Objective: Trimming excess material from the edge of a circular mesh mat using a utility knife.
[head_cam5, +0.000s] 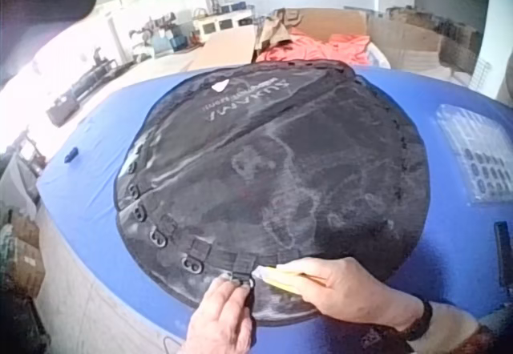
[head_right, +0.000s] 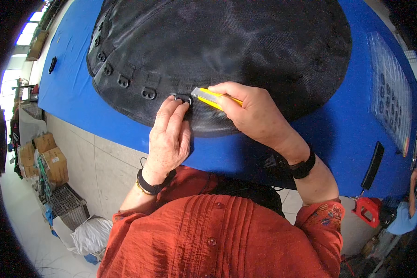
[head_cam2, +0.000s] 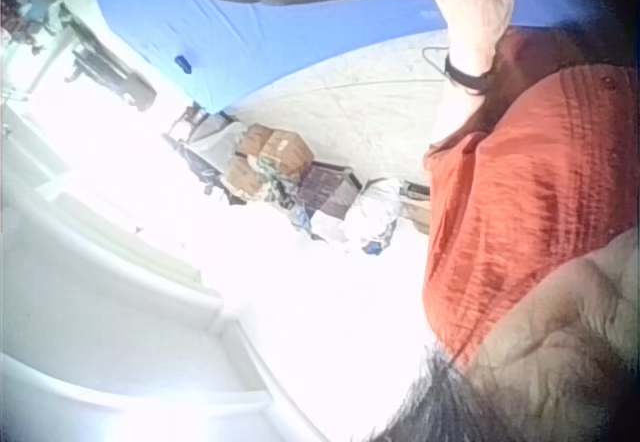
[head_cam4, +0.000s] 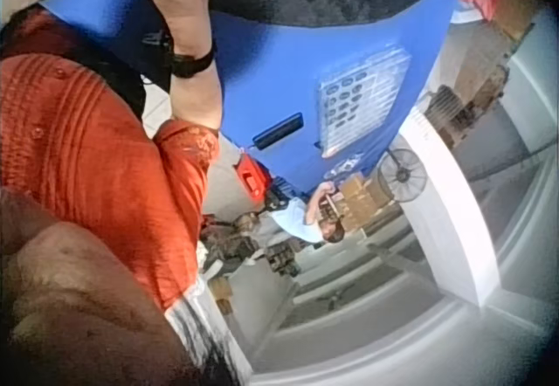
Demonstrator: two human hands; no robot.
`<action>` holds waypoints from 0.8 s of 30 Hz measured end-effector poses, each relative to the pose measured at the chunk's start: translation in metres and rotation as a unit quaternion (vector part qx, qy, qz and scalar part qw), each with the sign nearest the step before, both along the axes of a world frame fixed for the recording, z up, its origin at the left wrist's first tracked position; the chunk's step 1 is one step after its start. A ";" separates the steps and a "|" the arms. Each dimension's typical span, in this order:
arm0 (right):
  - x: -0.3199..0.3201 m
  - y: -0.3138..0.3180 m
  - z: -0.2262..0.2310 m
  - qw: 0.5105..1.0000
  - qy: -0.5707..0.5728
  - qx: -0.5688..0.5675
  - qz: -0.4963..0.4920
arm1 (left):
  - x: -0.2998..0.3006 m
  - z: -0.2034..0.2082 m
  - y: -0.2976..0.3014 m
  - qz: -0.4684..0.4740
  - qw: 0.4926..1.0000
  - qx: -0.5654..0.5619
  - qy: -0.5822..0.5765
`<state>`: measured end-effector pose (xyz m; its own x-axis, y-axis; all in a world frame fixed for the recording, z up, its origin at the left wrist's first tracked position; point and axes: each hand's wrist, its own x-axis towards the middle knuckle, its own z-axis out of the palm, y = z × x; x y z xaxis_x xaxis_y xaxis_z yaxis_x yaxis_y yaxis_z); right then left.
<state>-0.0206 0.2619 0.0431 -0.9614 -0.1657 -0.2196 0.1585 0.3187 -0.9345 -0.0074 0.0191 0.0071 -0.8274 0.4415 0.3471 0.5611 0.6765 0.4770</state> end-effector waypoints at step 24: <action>-0.003 0.006 -0.002 0.999 0.036 0.013 0.018 | -0.001 0.000 -0.002 -0.014 1.000 -0.006 0.012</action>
<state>-0.0238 0.2676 0.0416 -0.9684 -0.1955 -0.1546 0.0789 0.3478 -0.9342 -0.0083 0.0174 0.0069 -0.8057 0.4695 0.3612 0.5917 0.6660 0.4543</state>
